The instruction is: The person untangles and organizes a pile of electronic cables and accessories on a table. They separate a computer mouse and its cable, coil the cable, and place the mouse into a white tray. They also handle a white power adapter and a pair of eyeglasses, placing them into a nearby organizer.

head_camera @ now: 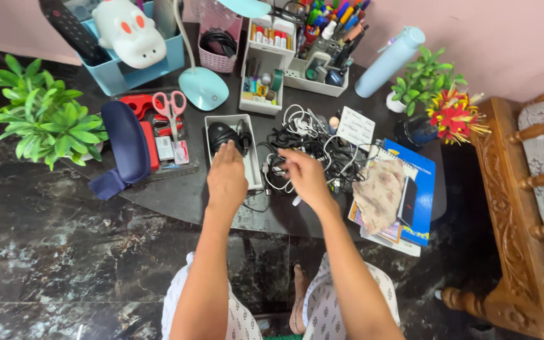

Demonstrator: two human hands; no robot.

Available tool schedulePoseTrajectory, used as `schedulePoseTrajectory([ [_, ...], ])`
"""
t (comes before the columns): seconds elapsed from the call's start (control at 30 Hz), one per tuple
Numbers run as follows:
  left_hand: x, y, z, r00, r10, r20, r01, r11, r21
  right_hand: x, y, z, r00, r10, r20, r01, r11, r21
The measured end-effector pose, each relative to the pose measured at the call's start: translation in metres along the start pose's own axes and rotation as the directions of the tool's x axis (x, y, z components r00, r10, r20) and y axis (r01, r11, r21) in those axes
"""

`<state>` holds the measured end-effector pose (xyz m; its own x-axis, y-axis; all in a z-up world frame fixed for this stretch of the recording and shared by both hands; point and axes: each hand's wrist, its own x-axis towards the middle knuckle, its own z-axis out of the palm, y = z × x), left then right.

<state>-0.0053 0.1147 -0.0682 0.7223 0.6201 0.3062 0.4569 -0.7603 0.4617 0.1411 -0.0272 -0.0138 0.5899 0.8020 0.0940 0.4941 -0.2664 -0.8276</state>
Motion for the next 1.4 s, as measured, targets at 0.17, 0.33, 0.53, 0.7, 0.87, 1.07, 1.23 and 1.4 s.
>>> schedulePoseTrajectory([
  [0.17, -0.005, 0.02, -0.025, 0.985, -0.054, -0.162, 0.012, 0.969, -0.248, -0.035, 0.003, -0.056, 0.998, 0.06, -0.036, -0.052, 0.982, 0.184],
  [0.33, -0.018, 0.049, -0.04, 0.992, -0.033, -0.119, -0.015, 0.922, -0.387, -0.069, 0.012, -0.072, 0.999, 0.03, -0.035, -0.039, 0.947, -0.319],
  [0.53, -0.033, 0.076, -0.018, 0.996, 0.082, -0.024, -0.084, 0.895, -0.437, -0.082, 0.02, -0.065, 0.963, -0.175, -0.207, 0.062, 0.884, -0.462],
  [0.7, -0.031, 0.089, 0.001, 0.984, 0.167, 0.059, -0.132, 0.916, -0.379, -0.068, 0.009, -0.08, 0.851, -0.141, -0.505, -0.079, 0.918, -0.389],
  [0.87, -0.02, 0.095, 0.015, 0.985, 0.159, 0.063, -0.124, 0.916, -0.381, -0.058, 0.022, -0.088, 0.869, -0.379, -0.318, 0.094, 0.757, -0.646],
  [1.07, -0.002, 0.099, 0.028, 0.995, 0.094, -0.011, -0.092, 0.93, -0.355, -0.065, 0.055, -0.078, 0.992, -0.106, -0.074, 0.057, 0.873, -0.485],
  [1.23, 0.037, 0.094, 0.028, 0.975, 0.124, -0.184, -0.145, 0.984, -0.106, -0.062, 0.045, -0.082, 0.925, -0.226, -0.306, 0.018, 0.829, -0.559],
  [1.4, 0.059, 0.082, 0.045, 0.988, 0.088, -0.126, -0.09, 0.996, -0.013, -0.05, 0.019, -0.065, 0.857, -0.42, -0.3, 0.209, 0.814, -0.543],
])
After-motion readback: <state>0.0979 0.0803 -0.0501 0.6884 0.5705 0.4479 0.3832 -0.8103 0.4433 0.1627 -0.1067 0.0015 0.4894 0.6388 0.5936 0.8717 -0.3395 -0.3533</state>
